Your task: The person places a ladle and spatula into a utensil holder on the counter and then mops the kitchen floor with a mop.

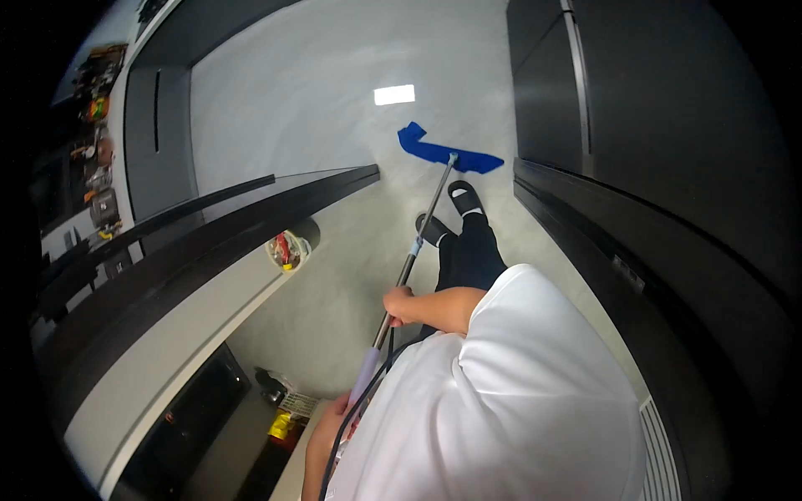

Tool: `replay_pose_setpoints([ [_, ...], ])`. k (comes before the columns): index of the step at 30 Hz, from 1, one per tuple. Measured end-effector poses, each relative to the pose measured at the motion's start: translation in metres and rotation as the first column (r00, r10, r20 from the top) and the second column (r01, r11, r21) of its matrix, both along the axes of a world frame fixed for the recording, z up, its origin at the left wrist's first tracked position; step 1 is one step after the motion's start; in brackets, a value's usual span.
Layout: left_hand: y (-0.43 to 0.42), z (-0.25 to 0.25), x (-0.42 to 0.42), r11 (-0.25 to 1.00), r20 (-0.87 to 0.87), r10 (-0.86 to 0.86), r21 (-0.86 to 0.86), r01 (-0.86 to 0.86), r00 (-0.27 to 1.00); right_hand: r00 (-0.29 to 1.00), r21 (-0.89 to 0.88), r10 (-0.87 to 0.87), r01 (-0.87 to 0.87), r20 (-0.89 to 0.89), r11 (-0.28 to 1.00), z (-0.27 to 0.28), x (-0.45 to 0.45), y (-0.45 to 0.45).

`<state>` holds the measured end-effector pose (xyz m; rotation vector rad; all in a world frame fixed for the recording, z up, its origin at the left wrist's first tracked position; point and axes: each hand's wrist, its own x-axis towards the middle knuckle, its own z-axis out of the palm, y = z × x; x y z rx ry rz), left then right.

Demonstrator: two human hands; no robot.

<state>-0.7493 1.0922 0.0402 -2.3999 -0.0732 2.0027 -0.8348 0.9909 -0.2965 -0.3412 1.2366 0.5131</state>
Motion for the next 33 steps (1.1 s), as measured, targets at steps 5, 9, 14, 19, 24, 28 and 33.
replay_pose_setpoints([
  [5, 0.025, 0.025, -0.01, 0.995, 0.009, 0.098, 0.015, -0.098, 0.995, 0.989, 0.036, 0.092, -0.097, 0.111, 0.995, 0.036, 0.007, -0.001],
  [9, 0.019, 0.032, -0.01, 0.966, 0.004, 0.257, -0.014, -0.256, 0.967, 0.992, -0.028, 0.027, -0.024, 0.124, 0.999, 0.036, 0.01, 0.0],
  [14, -0.008, 0.01, -0.016, 0.943, -0.038, 0.328, -0.049, -0.33, 0.944, 0.975, -0.182, 0.126, -0.093, 0.181, 0.979, 0.023, 0.004, -0.053],
  [19, -0.078, -0.037, 0.001, 0.939, -0.076, 0.316, -0.119, -0.324, 0.946, 0.987, -0.38, 0.098, -0.044, 0.124, 0.924, -0.009, 0.021, -0.146],
  [24, -0.159, -0.119, 0.003, 0.905, -0.153, 0.204, -0.347, -0.246, 0.967, 0.998, -0.578, 0.022, -0.055, -0.064, 0.814, -0.017, 0.035, -0.233],
  [28, -0.187, -0.143, -0.013, 0.902, -0.167, 0.214, -0.344, -0.26, 0.963, 0.961, -0.493, 0.26, -0.273, -0.097, 0.826, -0.044, 0.031, -0.279],
  [33, -0.093, -0.133, -0.016, 0.944, -0.163, 0.214, -0.22, -0.247, 0.963, 0.694, -0.365, 0.718, -0.655, 0.055, 0.661, -0.137, 0.031, -0.177],
])
